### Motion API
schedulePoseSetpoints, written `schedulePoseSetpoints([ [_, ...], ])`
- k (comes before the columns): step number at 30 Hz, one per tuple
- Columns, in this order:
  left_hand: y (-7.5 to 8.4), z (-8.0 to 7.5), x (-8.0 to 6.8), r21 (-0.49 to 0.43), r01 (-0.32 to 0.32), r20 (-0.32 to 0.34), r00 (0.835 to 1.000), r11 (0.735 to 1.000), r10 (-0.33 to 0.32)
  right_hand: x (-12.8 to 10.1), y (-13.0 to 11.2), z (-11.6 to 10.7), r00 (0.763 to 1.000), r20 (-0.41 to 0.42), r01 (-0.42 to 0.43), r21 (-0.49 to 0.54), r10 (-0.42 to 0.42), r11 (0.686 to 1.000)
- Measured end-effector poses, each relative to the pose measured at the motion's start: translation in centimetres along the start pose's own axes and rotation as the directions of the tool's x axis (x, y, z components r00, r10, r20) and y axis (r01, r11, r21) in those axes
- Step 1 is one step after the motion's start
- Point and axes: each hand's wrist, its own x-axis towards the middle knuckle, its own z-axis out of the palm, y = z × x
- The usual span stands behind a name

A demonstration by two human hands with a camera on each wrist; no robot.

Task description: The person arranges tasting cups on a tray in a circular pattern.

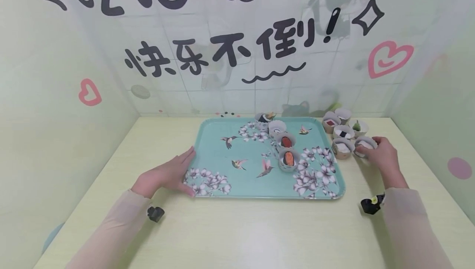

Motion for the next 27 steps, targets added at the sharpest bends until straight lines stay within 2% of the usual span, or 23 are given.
schedulePoseSetpoints([
  [6,-0.1,0.0,0.1,0.007,-0.005,-0.005,1.0,1.0,0.005,-0.2,0.0,0.2,0.999,-0.031,0.015,0.011,-0.014,1.0],
  [17,-0.2,0.2,0.1,-0.003,-0.006,-0.007,1.0,1.0,0.006,-1.0,-0.3,0.3,0.999,-0.049,-0.007,0.007,0.007,1.0],
  [27,-0.1,0.1,0.1,-0.003,0.004,0.001,1.0,1.0,-0.004,-1.9,-0.2,-0.4,0.998,-0.066,0.021,0.003,-0.021,1.0],
])
